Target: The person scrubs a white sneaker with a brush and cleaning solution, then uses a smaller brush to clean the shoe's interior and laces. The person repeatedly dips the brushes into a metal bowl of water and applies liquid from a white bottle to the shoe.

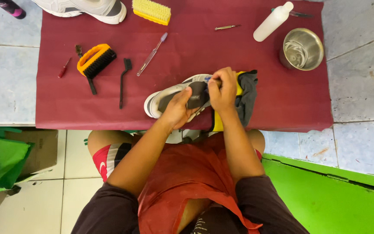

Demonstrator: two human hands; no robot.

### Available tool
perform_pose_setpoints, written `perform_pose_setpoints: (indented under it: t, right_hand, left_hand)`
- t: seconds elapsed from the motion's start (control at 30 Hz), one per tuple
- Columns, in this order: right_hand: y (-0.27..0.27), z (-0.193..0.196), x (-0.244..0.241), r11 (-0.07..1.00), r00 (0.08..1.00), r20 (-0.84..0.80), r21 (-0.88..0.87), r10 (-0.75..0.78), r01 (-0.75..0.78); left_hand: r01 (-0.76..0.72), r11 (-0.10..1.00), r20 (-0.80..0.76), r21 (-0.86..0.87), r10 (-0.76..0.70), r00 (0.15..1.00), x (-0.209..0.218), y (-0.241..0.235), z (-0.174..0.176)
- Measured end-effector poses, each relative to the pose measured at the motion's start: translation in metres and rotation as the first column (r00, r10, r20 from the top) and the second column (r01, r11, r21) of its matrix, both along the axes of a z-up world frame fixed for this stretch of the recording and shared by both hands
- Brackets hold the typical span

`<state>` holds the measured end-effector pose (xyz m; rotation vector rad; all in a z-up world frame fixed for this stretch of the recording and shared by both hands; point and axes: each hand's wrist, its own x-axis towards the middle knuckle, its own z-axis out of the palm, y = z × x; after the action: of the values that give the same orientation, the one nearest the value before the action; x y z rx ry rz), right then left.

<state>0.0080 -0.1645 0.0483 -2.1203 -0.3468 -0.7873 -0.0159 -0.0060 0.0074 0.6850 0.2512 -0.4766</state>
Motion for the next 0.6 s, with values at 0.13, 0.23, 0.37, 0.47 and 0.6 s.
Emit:
perform_pose_setpoints:
  t: [0.13, 0.23, 0.37, 0.47, 0.6]
  right_hand:
    - [0.030, 0.022, -0.018, 0.961, 0.967, 0.011, 0.106, 0.256, -0.255]
    - [0.007, 0.013, -0.003, 0.966, 0.966, 0.021, 0.026, 0.257, -0.257]
    - [0.034, 0.021, -0.016, 0.978, 0.980, 0.012, -0.064, 0.200, -0.199]
    - [0.029, 0.019, -0.008, 0.953, 0.959, -0.017, -0.111, 0.283, -0.283]
    - [0.010, 0.014, 0.006, 0.985, 0.992, -0.026, -0.117, 0.126, -0.129]
  left_hand:
    - [-0.026, 1.000, -0.014, -0.018, 0.026, 1.000, 0.009, 0.003, -0.010]
    - [0.021, 0.999, 0.012, -0.043, -0.020, 1.000, -0.003, 0.002, -0.007]
    - [0.004, 0.998, 0.005, -0.064, -0.004, 1.000, -0.001, -0.001, -0.016]
    - [0.006, 0.996, -0.032, -0.090, -0.009, 0.999, -0.003, 0.004, -0.016]
    - [-0.001, 0.987, -0.060, -0.161, -0.009, 0.998, -0.001, 0.005, -0.006]
